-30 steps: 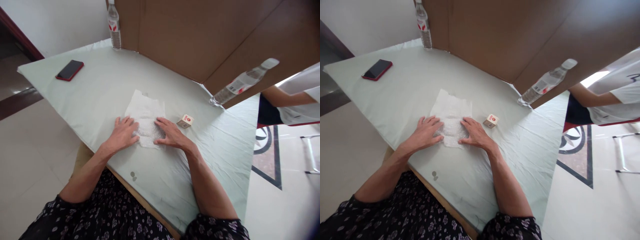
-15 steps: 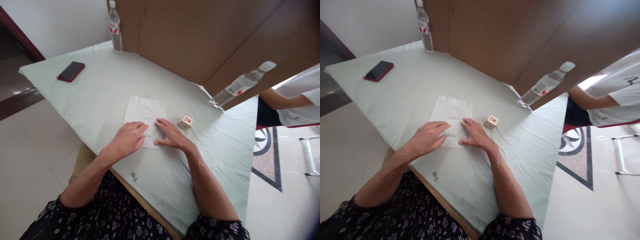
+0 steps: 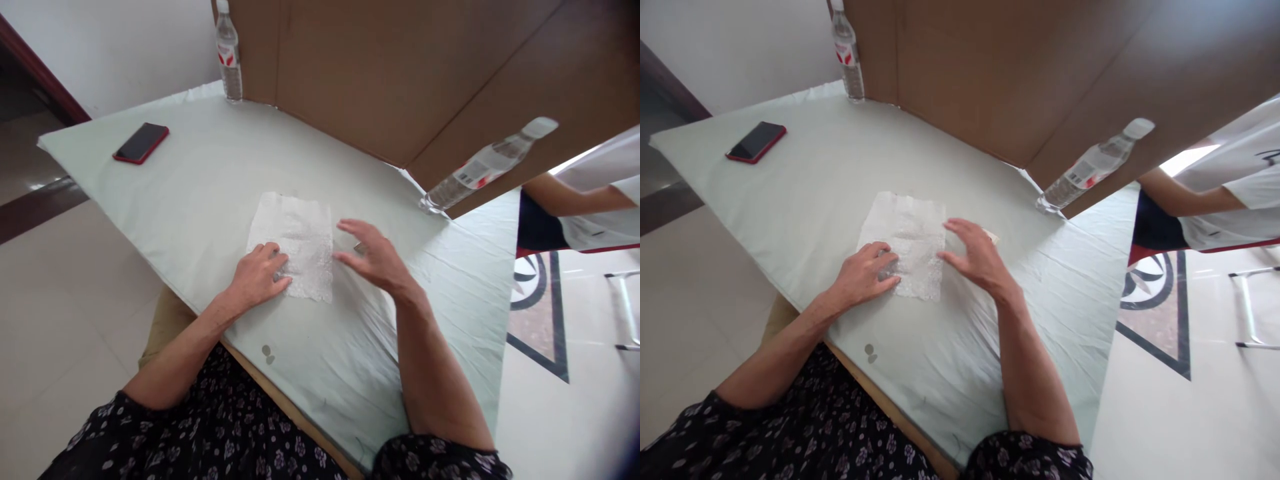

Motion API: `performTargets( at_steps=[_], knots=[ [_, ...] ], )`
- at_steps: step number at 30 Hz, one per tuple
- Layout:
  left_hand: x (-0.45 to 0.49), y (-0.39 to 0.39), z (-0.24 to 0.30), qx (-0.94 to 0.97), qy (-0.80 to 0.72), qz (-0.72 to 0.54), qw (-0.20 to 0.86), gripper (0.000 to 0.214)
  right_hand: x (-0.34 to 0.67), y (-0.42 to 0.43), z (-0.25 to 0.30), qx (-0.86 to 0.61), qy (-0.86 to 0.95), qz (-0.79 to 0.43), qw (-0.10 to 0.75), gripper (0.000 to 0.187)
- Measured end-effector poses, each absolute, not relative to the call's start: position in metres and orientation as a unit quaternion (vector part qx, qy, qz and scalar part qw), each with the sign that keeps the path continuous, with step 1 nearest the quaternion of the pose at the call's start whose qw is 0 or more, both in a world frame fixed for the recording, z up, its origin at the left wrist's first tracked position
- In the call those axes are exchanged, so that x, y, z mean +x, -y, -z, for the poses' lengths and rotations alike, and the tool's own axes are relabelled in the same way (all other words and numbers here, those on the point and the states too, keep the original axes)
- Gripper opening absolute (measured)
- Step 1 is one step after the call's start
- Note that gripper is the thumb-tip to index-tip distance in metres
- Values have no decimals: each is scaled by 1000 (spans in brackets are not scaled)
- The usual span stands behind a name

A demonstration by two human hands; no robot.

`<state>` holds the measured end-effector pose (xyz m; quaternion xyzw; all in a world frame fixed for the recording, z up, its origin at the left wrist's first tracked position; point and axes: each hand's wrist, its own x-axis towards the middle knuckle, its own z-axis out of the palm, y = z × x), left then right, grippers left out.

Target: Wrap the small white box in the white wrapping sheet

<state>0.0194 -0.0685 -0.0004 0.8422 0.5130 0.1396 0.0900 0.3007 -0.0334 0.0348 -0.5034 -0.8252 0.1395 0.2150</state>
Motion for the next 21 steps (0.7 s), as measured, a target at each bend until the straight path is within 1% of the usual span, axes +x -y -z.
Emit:
performTargets(
  at_steps=[2, 4, 5, 7, 9, 11, 14, 16, 18, 21],
  knots=[
    [20, 70, 1, 839, -515, -151, 89, 33, 321, 28, -39, -551, 800, -89, 219, 61],
    [20, 71, 2, 835, -515, -167, 94, 42, 340, 23, -35, -606, 772, -73, 176, 68],
    [20, 71, 2, 833, -516, -176, 97, 46, 347, 21, -31, -633, 755, -74, 152, 68],
    [20, 72, 4, 825, -520, -196, 103, 51, 356, 18, -23, -669, 729, -82, 117, 60],
    [20, 71, 6, 814, -530, -211, 109, 55, 354, 18, -21, -677, 721, -83, 126, 50],
    [20, 71, 7, 803, -541, -223, 117, 60, 342, 22, -25, -660, 725, -82, 179, 46],
    [20, 70, 7, 785, -552, -240, 145, 71, 307, 29, -39, -605, 741, -106, 271, 50],
    [21, 70, 7, 772, -560, -251, 166, 77, 279, 32, -43, -561, 761, -136, 296, 52],
    [21, 69, 8, 757, -569, -264, 183, 81, 251, 31, -39, -530, 784, -160, 280, 52],
    [21, 69, 9, 732, -583, -287, 205, 86, 224, 23, -25, -506, 818, -174, 208, 53]
  ],
)
